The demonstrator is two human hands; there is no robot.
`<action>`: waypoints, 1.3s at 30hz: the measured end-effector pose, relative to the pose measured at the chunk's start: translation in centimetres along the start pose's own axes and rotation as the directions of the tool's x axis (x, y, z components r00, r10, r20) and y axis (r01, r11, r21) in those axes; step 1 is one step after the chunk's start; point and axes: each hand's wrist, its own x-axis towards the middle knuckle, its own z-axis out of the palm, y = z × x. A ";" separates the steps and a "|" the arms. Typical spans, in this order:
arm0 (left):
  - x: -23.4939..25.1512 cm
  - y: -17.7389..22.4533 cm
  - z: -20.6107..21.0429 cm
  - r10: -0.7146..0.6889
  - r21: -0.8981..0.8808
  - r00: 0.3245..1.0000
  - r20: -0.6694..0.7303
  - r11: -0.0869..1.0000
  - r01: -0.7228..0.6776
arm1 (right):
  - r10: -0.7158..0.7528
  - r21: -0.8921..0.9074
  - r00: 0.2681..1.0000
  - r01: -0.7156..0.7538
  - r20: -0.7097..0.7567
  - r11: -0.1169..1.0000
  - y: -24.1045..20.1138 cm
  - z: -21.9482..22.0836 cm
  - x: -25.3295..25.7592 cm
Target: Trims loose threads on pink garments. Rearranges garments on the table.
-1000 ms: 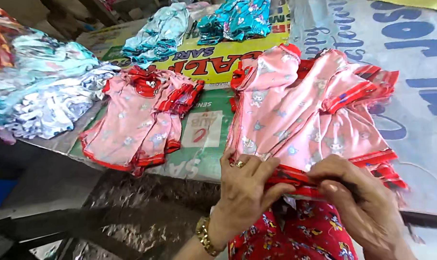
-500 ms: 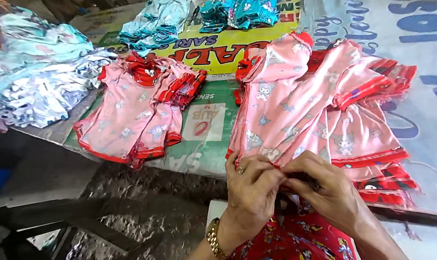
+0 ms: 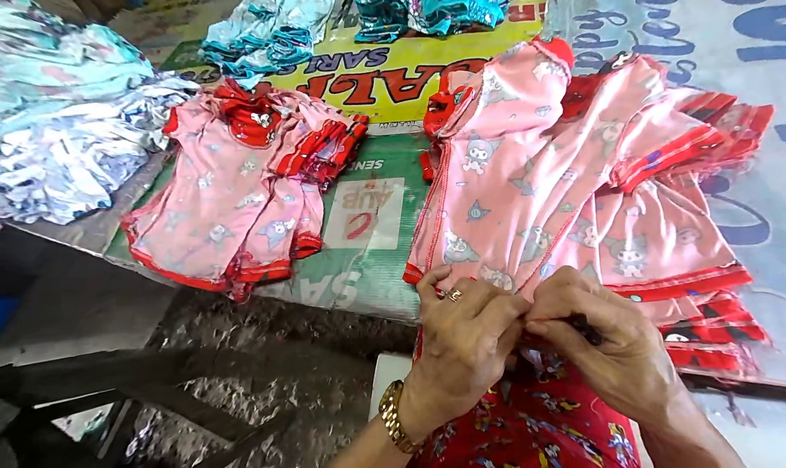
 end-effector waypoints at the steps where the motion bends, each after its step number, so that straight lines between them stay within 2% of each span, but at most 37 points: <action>1: -0.2 0.0 -0.1 0.023 -0.005 1.000 0.002 1.000 -0.023 | -0.009 -0.030 1.000 0.009 0.005 1.000 -0.1 0.0 -0.2; 3: -0.9 -0.3 -0.3 0.093 0.014 0.996 -0.012 0.996 -0.093 | -0.001 -0.186 1.000 0.002 0.008 0.983 -0.8 -0.1 -0.9; 6: -2.2 -0.4 -0.7 0.183 0.088 0.983 -0.016 0.980 -0.181 | 0.045 -0.452 0.999 -0.039 0.003 0.891 -2.0 -0.7 -2.0; 9: -2.9 -0.1 -0.8 0.221 0.167 0.975 -0.028 0.963 -0.213 | 0.039 -0.576 0.999 -0.026 0.011 0.817 -2.5 -1.2 -2.6; 13: -3.1 0.2 -0.9 0.216 0.140 0.973 -0.087 0.969 -0.203 | -0.039 -0.685 0.998 0.057 0.041 0.726 -2.8 -1.5 -2.9; 16: -3.1 0.7 -1.0 0.220 0.127 0.969 -0.109 0.970 -0.206 | -0.090 -0.717 0.995 0.095 0.046 0.690 -3.0 -1.4 -3.0; 22: -3.0 1.4 -1.2 0.263 0.169 0.957 -0.121 0.955 -0.242 | -0.170 -0.706 0.985 0.128 0.012 0.697 -2.6 -0.8 -3.0; 39: -3.3 1.3 -0.7 0.278 0.175 0.954 -0.111 0.951 -0.257 | -0.232 -0.641 0.972 0.157 -0.035 0.751 -1.0 -0.2 -3.6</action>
